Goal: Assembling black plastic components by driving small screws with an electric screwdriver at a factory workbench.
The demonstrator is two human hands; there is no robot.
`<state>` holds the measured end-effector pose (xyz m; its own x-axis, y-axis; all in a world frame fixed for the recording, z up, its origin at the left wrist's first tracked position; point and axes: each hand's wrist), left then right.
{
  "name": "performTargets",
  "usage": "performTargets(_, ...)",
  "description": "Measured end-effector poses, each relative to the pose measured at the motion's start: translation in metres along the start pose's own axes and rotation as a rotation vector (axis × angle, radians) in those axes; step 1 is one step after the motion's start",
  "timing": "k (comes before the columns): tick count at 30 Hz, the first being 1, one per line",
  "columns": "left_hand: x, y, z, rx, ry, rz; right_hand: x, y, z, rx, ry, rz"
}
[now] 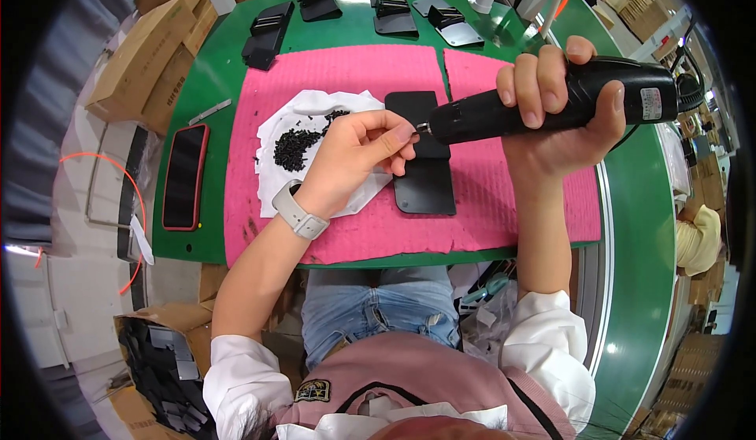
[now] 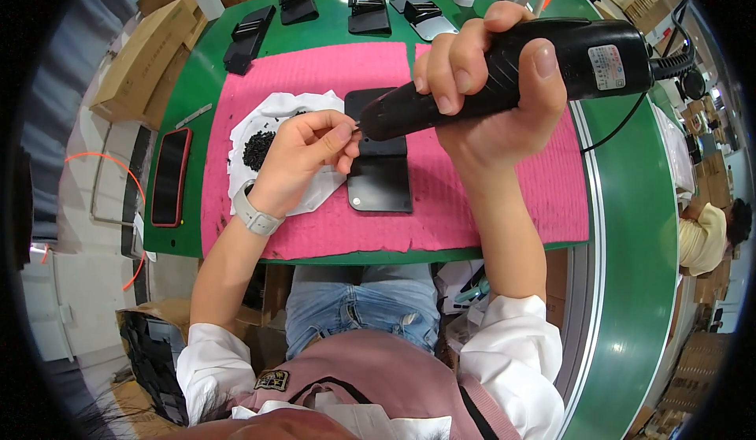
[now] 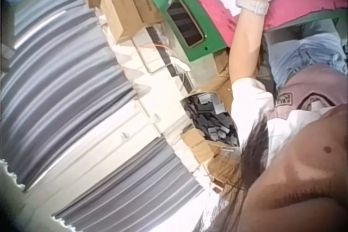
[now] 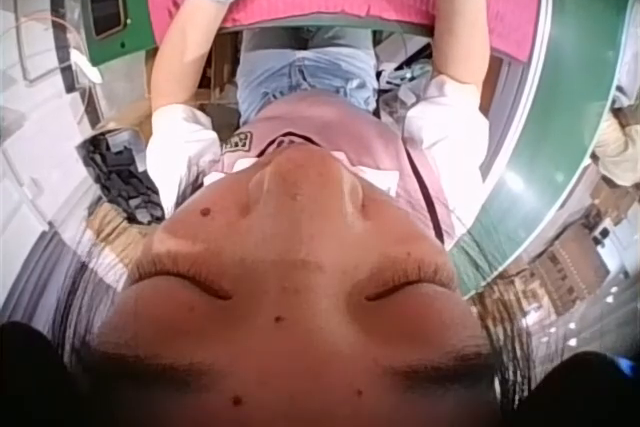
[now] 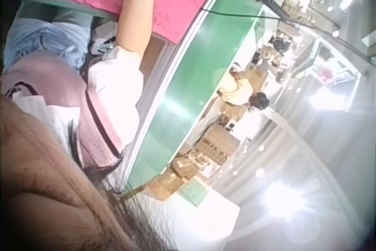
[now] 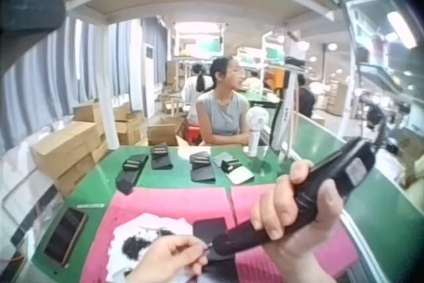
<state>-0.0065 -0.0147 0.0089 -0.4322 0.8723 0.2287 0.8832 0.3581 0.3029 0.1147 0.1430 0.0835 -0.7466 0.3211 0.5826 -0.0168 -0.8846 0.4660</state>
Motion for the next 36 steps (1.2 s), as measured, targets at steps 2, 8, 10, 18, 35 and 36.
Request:
performTargets(2,0.000,-0.001,0.000,-0.027,0.019,0.018,0.000,-0.001,-0.001,-0.001,0.001,0.005)
performTargets(8,-0.001,0.000,-0.002,0.009,0.021,0.074,0.000,-0.002,-0.001,0.017,0.029,0.021)
performTargets(10,-0.001,-0.002,-0.002,0.069,0.052,0.105,0.001,-0.001,-0.002,0.051,0.060,-0.040)
performTargets(18,0.006,-0.006,-0.001,0.665,0.157,-0.123,0.004,0.002,-0.014,-0.326,0.176,-0.102)
performTargets(35,0.007,-0.001,0.011,0.386,-0.129,0.003,0.011,0.018,-0.026,-0.472,0.248,-0.041)
performTargets(36,0.006,0.000,0.011,0.412,-0.124,-0.006,0.013,0.021,-0.027,-0.472,0.253,-0.040)
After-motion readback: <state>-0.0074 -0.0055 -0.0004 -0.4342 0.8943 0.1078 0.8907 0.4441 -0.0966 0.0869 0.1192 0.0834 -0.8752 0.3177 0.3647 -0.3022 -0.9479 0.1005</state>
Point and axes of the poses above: each hand's wrist, its own x-axis towards the middle knuckle, its own y-axis out of the palm, z = x × y, and after that the axes turned 15 degrees about y, right-handed
